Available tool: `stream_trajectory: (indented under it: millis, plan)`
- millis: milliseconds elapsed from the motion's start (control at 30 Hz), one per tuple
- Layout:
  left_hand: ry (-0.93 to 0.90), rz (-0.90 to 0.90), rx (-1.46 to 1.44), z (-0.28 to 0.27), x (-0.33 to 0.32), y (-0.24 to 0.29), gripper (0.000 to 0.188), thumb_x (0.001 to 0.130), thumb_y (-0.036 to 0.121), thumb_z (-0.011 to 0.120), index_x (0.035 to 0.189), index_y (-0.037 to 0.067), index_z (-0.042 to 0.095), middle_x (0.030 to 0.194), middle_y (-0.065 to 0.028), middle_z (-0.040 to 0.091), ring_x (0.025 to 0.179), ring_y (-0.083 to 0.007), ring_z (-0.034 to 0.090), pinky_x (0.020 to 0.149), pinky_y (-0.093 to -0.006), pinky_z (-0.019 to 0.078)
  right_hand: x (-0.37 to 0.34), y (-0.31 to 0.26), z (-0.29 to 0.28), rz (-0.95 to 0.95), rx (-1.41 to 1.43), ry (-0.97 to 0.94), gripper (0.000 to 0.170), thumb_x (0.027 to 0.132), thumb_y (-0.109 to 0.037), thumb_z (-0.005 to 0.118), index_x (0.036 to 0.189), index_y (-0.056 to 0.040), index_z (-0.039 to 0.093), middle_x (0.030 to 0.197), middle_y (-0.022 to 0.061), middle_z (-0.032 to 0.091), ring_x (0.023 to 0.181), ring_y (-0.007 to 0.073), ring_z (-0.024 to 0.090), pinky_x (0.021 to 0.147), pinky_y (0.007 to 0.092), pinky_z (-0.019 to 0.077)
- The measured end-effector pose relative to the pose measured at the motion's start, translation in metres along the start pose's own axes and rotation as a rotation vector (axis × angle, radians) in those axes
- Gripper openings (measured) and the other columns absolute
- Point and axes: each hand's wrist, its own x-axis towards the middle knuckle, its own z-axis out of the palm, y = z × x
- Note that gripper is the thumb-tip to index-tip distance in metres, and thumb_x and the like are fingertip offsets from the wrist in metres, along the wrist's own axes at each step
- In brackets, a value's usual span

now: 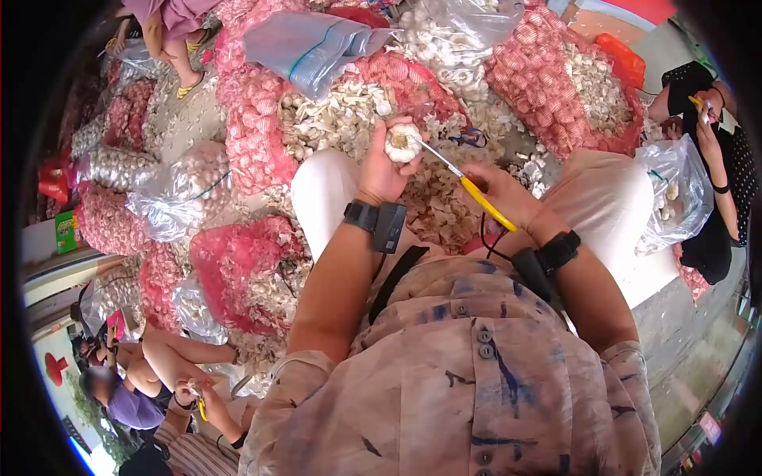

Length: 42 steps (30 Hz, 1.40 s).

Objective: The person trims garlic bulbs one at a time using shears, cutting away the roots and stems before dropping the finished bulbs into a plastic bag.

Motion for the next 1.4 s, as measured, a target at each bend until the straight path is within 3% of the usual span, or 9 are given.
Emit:
stream_trajectory:
  millis: [133,200,300,400,767,1033,1167,1233,1400]
  plan:
    - [-0.007,0.067,0.004,0.001,0.000,-0.001,0.047,0.104,0.050,0.030,0.118,0.014,0.056,0.097,-0.0161,0.066,0.054,-0.0137,0.047,0.043,-0.0224,0.0325,0.001,-0.001,-0.002,-0.020,0.130,-0.090,0.032,0.093,-0.035,0.067,0.109,-0.0072,0.060,0.080,0.0038,0.060,0.070,0.0139,0.060,0.064,0.0294,0.0493]
    - [-0.010,0.070,-0.002,0.001,0.001,-0.001,0.047,0.104,0.050,0.030,0.117,0.013,0.056,0.098,-0.0158,0.066,0.053,-0.0135,0.047,0.044,-0.0225,0.0326,0.000,-0.004,-0.006,0.224,0.285,-0.177,0.031,0.094,-0.040,0.064,0.105,-0.0110,0.062,0.075,-0.0005,0.055,0.062,0.0081,0.055,0.054,0.0244,0.0448]
    - [-0.017,0.075,-0.006,0.000,0.001,-0.001,0.048,0.104,0.051,0.030,0.116,0.013,0.057,0.098,-0.0157,0.066,0.053,-0.0133,0.046,0.043,-0.0226,0.0325,0.002,0.002,-0.002,0.211,0.373,-0.164,0.032,0.094,-0.043,0.062,0.105,-0.0125,0.064,0.072,-0.0023,0.052,0.057,0.0055,0.050,0.049,0.0214,0.0402]
    - [-0.030,0.062,-0.011,-0.001,0.001,-0.001,0.049,0.104,0.052,0.030,0.115,0.012,0.057,0.096,-0.0159,0.066,0.052,-0.0132,0.046,0.043,-0.0224,0.0316,0.000,-0.003,-0.003,0.216,0.447,-0.203,0.035,0.098,-0.035,0.058,0.117,-0.0055,0.059,0.071,-0.0027,0.049,0.057,0.0064,0.048,0.047,0.0212,0.0370]
    - [0.023,0.002,0.065,0.003,-0.002,0.000,0.052,0.103,0.055,0.030,0.118,0.011,0.055,0.094,-0.0149,0.065,0.050,-0.0148,0.048,0.042,-0.0230,0.0324,-0.001,-0.004,0.001,0.192,0.588,-0.251,0.037,0.099,-0.033,0.056,0.119,-0.0022,0.054,0.072,-0.0006,0.048,0.056,0.0084,0.046,0.046,0.0232,0.0364]
    - [0.005,-0.032,0.214,0.010,-0.008,-0.021,0.064,0.100,0.063,0.024,0.122,0.010,0.053,0.098,-0.0134,0.067,0.066,-0.0147,0.059,0.045,-0.0213,0.0352,0.007,0.004,0.012,0.125,0.787,-0.231,0.034,0.098,-0.034,0.058,0.118,-0.0062,0.058,0.070,-0.0026,0.046,0.056,0.0060,0.045,0.044,0.0214,0.0341]
    - [0.037,0.029,0.225,0.017,-0.011,-0.014,0.065,0.100,0.064,0.023,0.121,0.011,0.054,0.099,-0.0131,0.067,0.063,-0.0144,0.057,0.047,-0.0210,0.0354,0.004,0.004,0.013,0.132,0.642,-0.195,0.032,0.098,-0.032,0.059,0.118,-0.0068,0.058,0.072,-0.0024,0.046,0.056,0.0059,0.044,0.045,0.0206,0.0332]
    - [0.103,0.065,0.165,0.015,-0.009,-0.008,0.066,0.100,0.063,0.021,0.116,0.009,0.056,0.083,-0.0032,0.060,0.058,-0.0093,0.048,0.044,-0.0211,0.0295,0.000,0.001,0.010,0.135,0.708,-0.204,0.032,0.099,-0.032,0.059,0.119,-0.0075,0.058,0.073,-0.0024,0.047,0.059,0.0058,0.044,0.046,0.0207,0.0338]
    - [0.101,0.103,0.115,0.011,-0.006,-0.006,0.067,0.100,0.063,0.020,0.115,0.009,0.057,0.081,-0.0028,0.059,0.057,-0.0105,0.048,0.044,-0.0224,0.0306,0.000,0.004,0.006,0.136,0.625,-0.167,0.036,0.097,-0.035,0.061,0.119,-0.0072,0.059,0.073,-0.0023,0.047,0.058,0.0060,0.045,0.046,0.0212,0.0349]
